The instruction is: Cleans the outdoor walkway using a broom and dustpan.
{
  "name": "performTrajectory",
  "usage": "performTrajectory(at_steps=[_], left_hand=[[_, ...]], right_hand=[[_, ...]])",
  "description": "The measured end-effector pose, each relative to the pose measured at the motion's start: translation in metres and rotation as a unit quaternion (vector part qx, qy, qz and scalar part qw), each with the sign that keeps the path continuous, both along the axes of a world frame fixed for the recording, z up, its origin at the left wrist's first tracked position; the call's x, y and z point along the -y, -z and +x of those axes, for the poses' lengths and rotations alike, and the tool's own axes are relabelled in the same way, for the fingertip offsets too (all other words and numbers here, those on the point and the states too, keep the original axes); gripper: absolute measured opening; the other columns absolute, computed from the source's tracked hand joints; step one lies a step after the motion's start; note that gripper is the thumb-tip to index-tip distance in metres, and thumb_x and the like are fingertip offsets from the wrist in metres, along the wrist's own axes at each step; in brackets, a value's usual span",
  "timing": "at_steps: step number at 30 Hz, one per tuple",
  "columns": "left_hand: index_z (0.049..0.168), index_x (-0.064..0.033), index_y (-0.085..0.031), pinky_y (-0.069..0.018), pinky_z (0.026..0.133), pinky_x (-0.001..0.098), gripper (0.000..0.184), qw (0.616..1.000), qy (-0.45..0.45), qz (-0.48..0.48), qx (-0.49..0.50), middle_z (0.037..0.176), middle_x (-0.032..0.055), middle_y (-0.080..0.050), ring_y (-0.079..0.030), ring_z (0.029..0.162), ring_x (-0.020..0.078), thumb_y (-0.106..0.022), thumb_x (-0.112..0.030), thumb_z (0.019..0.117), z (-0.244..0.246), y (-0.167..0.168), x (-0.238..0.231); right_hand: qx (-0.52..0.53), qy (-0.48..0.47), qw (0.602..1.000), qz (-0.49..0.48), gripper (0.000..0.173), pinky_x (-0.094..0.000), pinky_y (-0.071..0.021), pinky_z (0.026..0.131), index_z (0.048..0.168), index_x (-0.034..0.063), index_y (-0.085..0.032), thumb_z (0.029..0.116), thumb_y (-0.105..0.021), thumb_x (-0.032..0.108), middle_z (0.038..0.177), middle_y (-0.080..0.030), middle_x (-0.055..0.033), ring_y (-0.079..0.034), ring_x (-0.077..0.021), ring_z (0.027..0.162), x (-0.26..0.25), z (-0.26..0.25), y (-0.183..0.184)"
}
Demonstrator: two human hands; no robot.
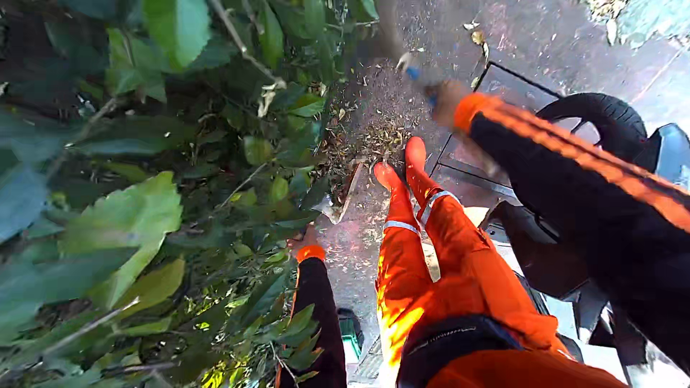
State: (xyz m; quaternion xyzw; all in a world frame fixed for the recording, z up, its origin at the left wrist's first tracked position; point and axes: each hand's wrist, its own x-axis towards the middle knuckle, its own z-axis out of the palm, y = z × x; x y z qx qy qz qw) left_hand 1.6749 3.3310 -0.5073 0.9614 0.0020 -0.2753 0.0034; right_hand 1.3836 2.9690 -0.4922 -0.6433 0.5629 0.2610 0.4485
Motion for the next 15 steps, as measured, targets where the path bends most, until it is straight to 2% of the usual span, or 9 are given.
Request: performTrajectory(at_steps=[2,3,5,6,7,9,11,13,15], left_hand=[[0.143,-0.0027,-0.055,-0.0415,0.114,0.0500,0.069,1.000,0.000,0.006,0.001,0.142,0.0238,-0.058,-0.054,0.136,0.0353,-0.084,-0.032,0.0876,-0.001,-0.002,0.004],[0.141,-0.0032,-0.057,-0.0425,0.113,0.0496,0.066,1.000,0.003,0.003,0.000,0.140,0.0229,-0.060,-0.055,0.134,0.0343,-0.084,-0.031,0.0871,-0.001,-0.005,0.003],[0.138,-0.0047,-0.060,-0.0431,0.112,0.0505,0.061,1.000,0.012,-0.014,-0.010,0.138,0.0221,-0.062,-0.056,0.133,0.0342,-0.084,-0.029,0.0872,0.003,-0.008,0.006],[0.138,-0.0044,-0.060,-0.0427,0.113,0.0506,0.060,0.999,0.015,-0.026,-0.020,0.139,0.0224,-0.061,-0.056,0.133,0.0346,-0.084,-0.027,0.0882,0.005,-0.009,0.007],[0.139,-0.0040,-0.059,-0.0420,0.113,0.0511,0.059,0.999,0.019,-0.035,-0.030,0.140,0.0228,-0.060,-0.055,0.133,0.0353,-0.082,-0.026,0.0895,0.008,-0.010,0.004],[0.140,-0.0024,-0.058,-0.0413,0.113,0.0515,0.058,0.997,0.039,-0.056,-0.042,0.140,0.0236,-0.060,-0.054,0.134,0.0359,-0.081,-0.024,0.0907,0.015,-0.008,-0.009],[0.137,0.0015,-0.059,-0.0439,0.112,0.0492,0.057,0.992,0.057,-0.100,-0.049,0.135,0.0245,-0.062,-0.058,0.130,0.0342,-0.082,-0.019,0.0891,0.019,-0.001,-0.025],[0.133,0.0034,-0.062,-0.0450,0.111,0.0486,0.053,0.988,0.081,-0.115,-0.058,0.132,0.0253,-0.064,-0.060,0.127,0.0341,-0.083,-0.016,0.0880,0.018,-0.006,-0.024],[0.135,0.0035,-0.060,-0.0428,0.113,0.0467,0.051,0.984,0.101,-0.107,-0.098,0.135,0.0246,-0.063,-0.059,0.129,0.0329,-0.079,-0.014,0.0911,0.013,-0.021,-0.022]], right_hand=[[0.023,-0.041,0.997,0.060,0.057,-0.0702,-0.0517,0.089,0.136,0.0058,-0.060,0.0824,-0.080,0.008,0.113,-0.069,-0.0273,-0.067,-0.0476,0.107,-0.072,0.006,0.003],[0.036,-0.050,0.994,0.091,0.060,-0.0688,-0.0533,0.086,0.139,0.0068,-0.059,0.0821,-0.078,0.007,0.111,-0.070,-0.0261,-0.068,-0.0466,0.104,-0.113,-0.003,-0.014],[0.037,-0.052,0.981,0.183,0.064,-0.0629,-0.0538,0.089,0.152,0.0118,-0.050,0.0908,-0.071,0.009,0.118,-0.069,-0.0237,-0.068,-0.0418,0.105,-0.151,-0.028,-0.076],[0.033,-0.023,0.972,0.231,0.067,-0.0599,-0.0536,0.089,0.157,0.0150,-0.044,0.0942,-0.067,0.010,0.121,-0.067,-0.0230,-0.067,-0.0389,0.104,-0.156,-0.042,-0.108],[0.035,0.032,0.967,0.249,0.067,-0.0572,-0.0553,0.083,0.157,0.0157,-0.043,0.0953,-0.066,0.009,0.117,-0.067,-0.0226,-0.068,-0.0362,0.094,-0.165,-0.057,-0.136],[0.013,0.171,0.965,0.198,0.062,-0.0565,-0.0561,0.076,0.154,0.0158,-0.048,0.0951,-0.065,0.011,0.111,-0.068,-0.0217,-0.068,-0.0337,0.082,-0.193,-0.079,-0.166],[-0.042,0.258,0.961,0.087,0.055,-0.0617,-0.0553,0.079,0.151,0.0138,-0.052,0.0970,-0.065,0.014,0.108,-0.069,-0.0239,-0.069,-0.0386,0.087,-0.210,-0.087,-0.149],[-0.087,0.296,0.951,0.000,0.057,-0.0711,-0.0518,0.082,0.150,0.0085,-0.052,0.0948,-0.067,0.012,0.111,-0.068,-0.0311,-0.067,-0.0493,0.096,-0.206,-0.078,-0.093],[-0.107,0.287,0.952,0.004,0.049,-0.0734,-0.0484,0.093,0.140,0.0018,-0.057,0.0934,-0.070,0.010,0.120,-0.066,-0.0327,-0.064,-0.0519,0.112,-0.202,-0.055,-0.033]])
